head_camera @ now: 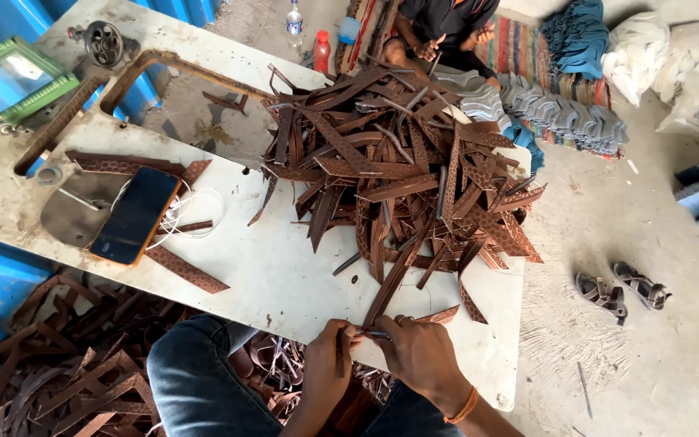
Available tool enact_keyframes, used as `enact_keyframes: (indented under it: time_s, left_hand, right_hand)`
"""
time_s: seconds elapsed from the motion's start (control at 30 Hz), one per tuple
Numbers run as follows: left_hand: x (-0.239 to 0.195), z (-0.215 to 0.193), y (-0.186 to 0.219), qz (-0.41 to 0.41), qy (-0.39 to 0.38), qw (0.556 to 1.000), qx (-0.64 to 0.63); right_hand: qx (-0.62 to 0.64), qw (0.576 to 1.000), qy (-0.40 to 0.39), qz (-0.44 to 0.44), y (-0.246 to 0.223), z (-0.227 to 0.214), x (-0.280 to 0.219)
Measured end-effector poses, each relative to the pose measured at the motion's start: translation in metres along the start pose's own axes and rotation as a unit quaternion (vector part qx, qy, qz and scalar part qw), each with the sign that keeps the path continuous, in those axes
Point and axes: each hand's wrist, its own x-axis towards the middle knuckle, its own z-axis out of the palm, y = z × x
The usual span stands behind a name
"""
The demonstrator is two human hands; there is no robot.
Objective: The person trims the edges of patterned leather straps for shoe assembly using a hand tool.
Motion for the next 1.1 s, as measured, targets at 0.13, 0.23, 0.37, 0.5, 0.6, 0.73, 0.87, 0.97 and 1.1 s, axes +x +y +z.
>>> enact_keyframes:
  time_s: [0.13, 0.23, 0.37, 0.5, 0.6, 0.73, 0.87, 0.97, 1.1]
  left_hand:
    - [-0.001, 0.001, -0.003, 0.030, 0.009, 0.999, 0.019]
    - [-0.002, 0.002, -0.005, 0.007, 0.003, 1.000, 0.016]
    - [-0.003, 0.002, -0.001, -0.008, 0.014, 1.000, 0.015]
    - [-0.010, 0.004, -0.020, 0.067, 0.031, 0.996, 0.050]
    - [-0.017, -0.011, 0.022, 0.010, -0.004, 0.984, 0.180]
    - [-0.014, -0.008, 0.014, 0.016, 0.007, 0.987, 0.157]
    - [-0.012, -0.008, 0.004, 0.034, -0.008, 0.989, 0.144]
    - [-0.009, -0.006, -0.007, -0.005, 0.002, 0.994, 0.113]
    - [-0.003, -0.007, -0.027, -0.019, 0.032, 0.994, -0.107]
  right_hand:
    - [0.004, 0.998, -0.044, 0.032, 0.002, -0.003, 0.002]
    - [0.034, 0.999, -0.013, -0.028, -0.002, -0.008, 0.004]
    - [0.006, 0.998, -0.048, 0.031, -0.005, -0.007, 0.005]
    - [-0.003, 0.995, -0.084, 0.055, -0.009, -0.011, 0.010]
    - [-0.003, 0.999, 0.000, -0.032, -0.005, 0.001, 0.007]
    - [0.026, 0.999, -0.042, 0.017, -0.009, -0.006, 0.009]
    - [0.027, 0.999, -0.037, 0.020, -0.012, -0.007, 0.010]
    - [0.022, 0.999, -0.035, -0.006, -0.010, -0.003, 0.009]
    - [-0.003, 0.999, -0.050, -0.007, -0.004, 0.004, 0.005]
